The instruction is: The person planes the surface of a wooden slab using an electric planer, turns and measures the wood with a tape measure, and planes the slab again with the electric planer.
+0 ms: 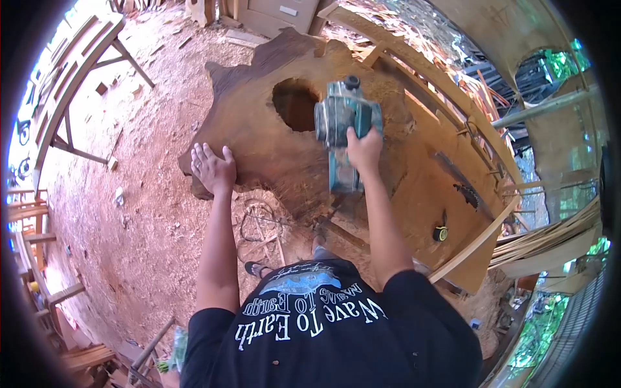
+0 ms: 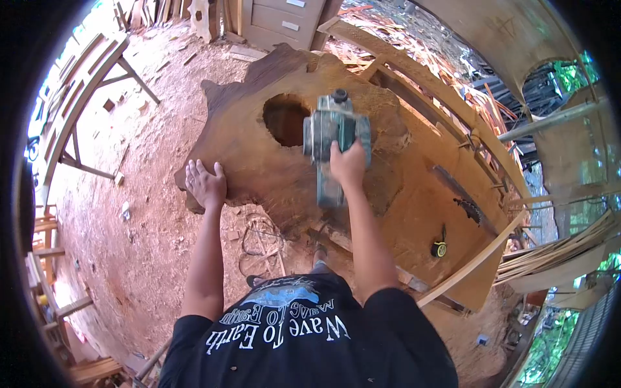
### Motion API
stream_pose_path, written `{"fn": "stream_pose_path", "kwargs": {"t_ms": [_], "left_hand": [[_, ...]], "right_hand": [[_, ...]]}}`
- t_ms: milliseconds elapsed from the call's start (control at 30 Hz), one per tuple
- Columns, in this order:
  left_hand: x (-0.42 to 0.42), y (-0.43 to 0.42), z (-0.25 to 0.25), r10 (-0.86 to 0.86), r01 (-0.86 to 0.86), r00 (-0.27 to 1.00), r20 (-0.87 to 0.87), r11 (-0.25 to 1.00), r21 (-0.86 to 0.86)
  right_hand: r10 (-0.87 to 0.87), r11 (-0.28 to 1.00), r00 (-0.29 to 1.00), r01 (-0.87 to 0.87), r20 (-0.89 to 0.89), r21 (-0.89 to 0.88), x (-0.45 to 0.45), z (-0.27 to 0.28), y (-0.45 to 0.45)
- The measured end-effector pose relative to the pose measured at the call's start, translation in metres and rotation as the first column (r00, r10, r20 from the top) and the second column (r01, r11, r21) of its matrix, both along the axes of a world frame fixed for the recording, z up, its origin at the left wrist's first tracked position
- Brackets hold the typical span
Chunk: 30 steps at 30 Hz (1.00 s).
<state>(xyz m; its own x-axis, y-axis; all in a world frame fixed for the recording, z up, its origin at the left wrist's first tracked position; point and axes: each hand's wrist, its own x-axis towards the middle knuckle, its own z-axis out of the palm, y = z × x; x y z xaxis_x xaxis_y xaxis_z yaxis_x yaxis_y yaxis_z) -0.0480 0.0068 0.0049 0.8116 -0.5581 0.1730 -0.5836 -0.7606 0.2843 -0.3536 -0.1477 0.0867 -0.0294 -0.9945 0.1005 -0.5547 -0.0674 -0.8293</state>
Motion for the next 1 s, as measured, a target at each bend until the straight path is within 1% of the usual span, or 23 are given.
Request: {"fn": "stream_pose_path", "kwargs": {"t_ms": [100,167,200,233,333,500,633,733,800,867,1000], "left_hand": [[0.0,-0.001,0.002,0.002,-0.002,1.0,-0.002,1.0,-0.005],[0.001,-0.001,0.002,0.004,-0.004,1.0,0.012,1.0,0.018],[0.0,0.0,0.0,-0.002,0.001,1.0,0.017,1.0,0.03],[-0.001,-0.001,-0.001,-0.003,0.002,1.0,0.027,0.999,0.037],[0.0,-0.001,-0.003,-0.009,0.007,0.999,0.044,0.999,0.05],[0.0,-0.002,-0.001,0.002,-0.004,0.999,0.043,0.999,0.049],[-0.003,0.002,-0.002,0.007,-0.008,0.999,0.046,1.0,0.022],[-0.001,-0.001,0.002,0.008,-0.008,0.999,0.05,1.0,0.008],[0.0,-0.003,0.002,0.008,-0.009,0.998,0.059,1.0,0.007],[-0.001,0.0,0.0,0.006,-0.007,0.998,0.069,1.0,0.025],[0.0,-0.001,-0.003,-0.002,-0.001,0.998,0.07,0.999,0.044]], "right_hand": [[-0.086,0.996,0.995,0.085,-0.04,-0.024,0.021,0.001,-0.039],[-0.062,0.998,0.998,0.062,-0.025,-0.005,0.026,-0.001,-0.055],[-0.057,0.998,0.998,0.057,-0.018,0.005,0.027,0.008,-0.052],[-0.046,0.995,0.997,0.041,-0.058,-0.087,0.027,0.018,-0.047],[-0.07,0.994,0.989,0.058,-0.13,-0.098,0.025,0.015,-0.06],[-0.052,0.997,0.989,0.043,-0.14,-0.068,0.022,0.021,-0.067],[-0.062,0.993,0.989,0.047,-0.137,-0.107,0.024,0.009,-0.07],[-0.034,0.998,0.989,0.025,-0.147,-0.062,0.019,0.005,-0.037],[-0.022,0.994,1.0,0.022,-0.001,-0.103,0.01,-0.007,0.003],[0.039,0.998,0.996,-0.035,0.076,-0.059,-0.003,0.0,0.042],[0.051,0.999,0.998,-0.051,0.045,0.007,-0.005,0.006,0.043]]}}
